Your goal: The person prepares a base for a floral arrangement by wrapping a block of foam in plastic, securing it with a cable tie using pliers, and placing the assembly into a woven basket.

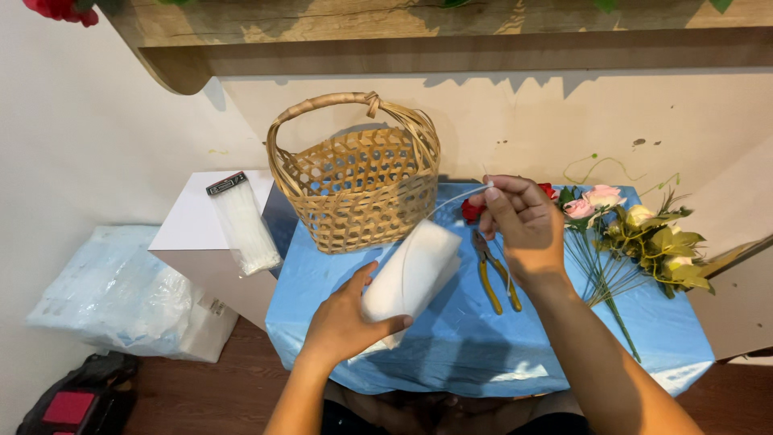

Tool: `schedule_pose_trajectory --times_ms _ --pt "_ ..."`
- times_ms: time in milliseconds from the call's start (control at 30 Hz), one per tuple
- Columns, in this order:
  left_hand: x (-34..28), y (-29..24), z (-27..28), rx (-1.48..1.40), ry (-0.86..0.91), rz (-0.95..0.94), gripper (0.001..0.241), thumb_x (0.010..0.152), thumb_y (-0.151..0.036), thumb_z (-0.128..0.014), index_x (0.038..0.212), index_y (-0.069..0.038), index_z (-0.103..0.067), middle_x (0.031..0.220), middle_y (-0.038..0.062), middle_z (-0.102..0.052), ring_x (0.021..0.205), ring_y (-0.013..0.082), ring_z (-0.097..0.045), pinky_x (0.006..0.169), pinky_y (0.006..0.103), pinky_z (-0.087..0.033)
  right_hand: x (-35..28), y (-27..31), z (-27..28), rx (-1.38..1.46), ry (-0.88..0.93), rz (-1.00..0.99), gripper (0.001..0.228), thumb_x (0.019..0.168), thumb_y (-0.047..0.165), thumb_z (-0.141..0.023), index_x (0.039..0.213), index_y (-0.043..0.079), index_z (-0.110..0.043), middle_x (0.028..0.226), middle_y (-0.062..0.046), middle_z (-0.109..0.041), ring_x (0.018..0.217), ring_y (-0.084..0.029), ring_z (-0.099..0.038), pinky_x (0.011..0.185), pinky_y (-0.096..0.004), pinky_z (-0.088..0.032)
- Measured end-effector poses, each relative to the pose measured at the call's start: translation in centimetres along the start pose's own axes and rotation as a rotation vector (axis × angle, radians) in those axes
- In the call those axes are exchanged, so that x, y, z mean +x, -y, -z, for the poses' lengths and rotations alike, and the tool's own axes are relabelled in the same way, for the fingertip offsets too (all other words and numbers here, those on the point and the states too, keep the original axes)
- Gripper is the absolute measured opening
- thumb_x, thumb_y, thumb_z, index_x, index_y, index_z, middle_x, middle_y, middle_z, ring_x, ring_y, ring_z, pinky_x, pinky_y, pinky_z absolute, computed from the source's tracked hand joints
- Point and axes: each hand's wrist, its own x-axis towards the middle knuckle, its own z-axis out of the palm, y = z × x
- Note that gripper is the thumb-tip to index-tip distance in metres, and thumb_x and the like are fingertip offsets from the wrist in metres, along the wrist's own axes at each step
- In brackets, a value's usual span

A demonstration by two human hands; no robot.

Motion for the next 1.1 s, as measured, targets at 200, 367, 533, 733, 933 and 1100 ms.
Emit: schedule_pose_trajectory --times_ms 200,367,533,733,933,1100 --pt "-0.5 -0.3 -0.9 0.082 0.002 0.061 0.090 0.066 -0.058 -0.075 0.149 -0.036 -0.046 0.128 0.002 -0.071 0.117 0.0309 -0.065 0.087 0.0423 -0.052 -1.1 1.3 -1.4 -0.172 0.015 -0.089 0.021 0.099 0.016 -0.065 0.115 0.002 -0.066 0.092 -0.014 -0.077 0.058 -0.012 -0.062 0.050 -0.023 -0.050" --pt "0.4 1.0 -1.1 0.077 -0.017 0.024 0.095 0.064 -0.058 -0.079 0.149 -0.027 -0.050 0.125 0.013 -0.071 0.118 0.0385 -0.066 0.095 0.0479 -0.054 -2.1 1.9 -2.3 -0.125 0.015 -0.001 0.019 0.101 0.012 -0.066 0.116 0.000 -0.066 0.091 -0.017 -0.076 0.057 -0.012 -0.063 0.048 -0.021 -0.050" --pt "0.7 1.6 -0.7 0.001 -0.049 -0.017 0.097 0.060 -0.061 -0.085 0.145 -0.022 -0.058 0.124 0.019 -0.072 0.123 0.0413 -0.066 0.103 0.0511 -0.054 -3.3 2.5 -2.4 -0.094 -0.019 0.075 0.017 0.103 0.008 -0.065 0.116 -0.003 -0.067 0.091 -0.023 -0.076 0.053 -0.016 -0.063 0.044 -0.023 -0.052" --pt "0.4 1.1 1.1 -0.075 0.032 -0.021 0.103 0.062 -0.056 -0.085 0.151 -0.015 -0.051 0.137 0.023 -0.066 0.133 0.0425 -0.059 0.112 0.0529 -0.048 -5.2 1.6 -3.0 -0.061 -0.100 0.070 0.018 0.103 0.008 -0.065 0.116 -0.004 -0.066 0.092 -0.024 -0.076 0.052 -0.016 -0.062 0.043 -0.023 -0.052" --pt "1.3 2.6 1.5 -0.345 0.018 -0.082 0.105 0.073 -0.042 -0.086 0.159 -0.007 -0.037 0.148 0.028 -0.055 0.138 0.0461 -0.051 0.111 0.0586 -0.045 -6.0 1.2 -3.1 -0.035 -0.134 0.096 0.021 0.103 0.009 -0.065 0.119 -0.004 -0.063 0.096 -0.025 -0.075 0.055 -0.019 -0.065 0.044 -0.024 -0.053" --pt "3.3 4.4 1.1 -0.449 -0.057 -0.187 0.083 0.084 -0.050 -0.079 0.153 -0.014 -0.049 0.144 0.022 -0.061 0.135 0.0426 -0.057 0.109 0.0550 -0.047 -5.9 -0.8 -2.8 -0.020 -0.107 0.040 0.019 0.103 0.007 -0.064 0.117 -0.005 -0.064 0.090 -0.023 -0.075 0.051 -0.015 -0.060 0.039 -0.020 -0.050"
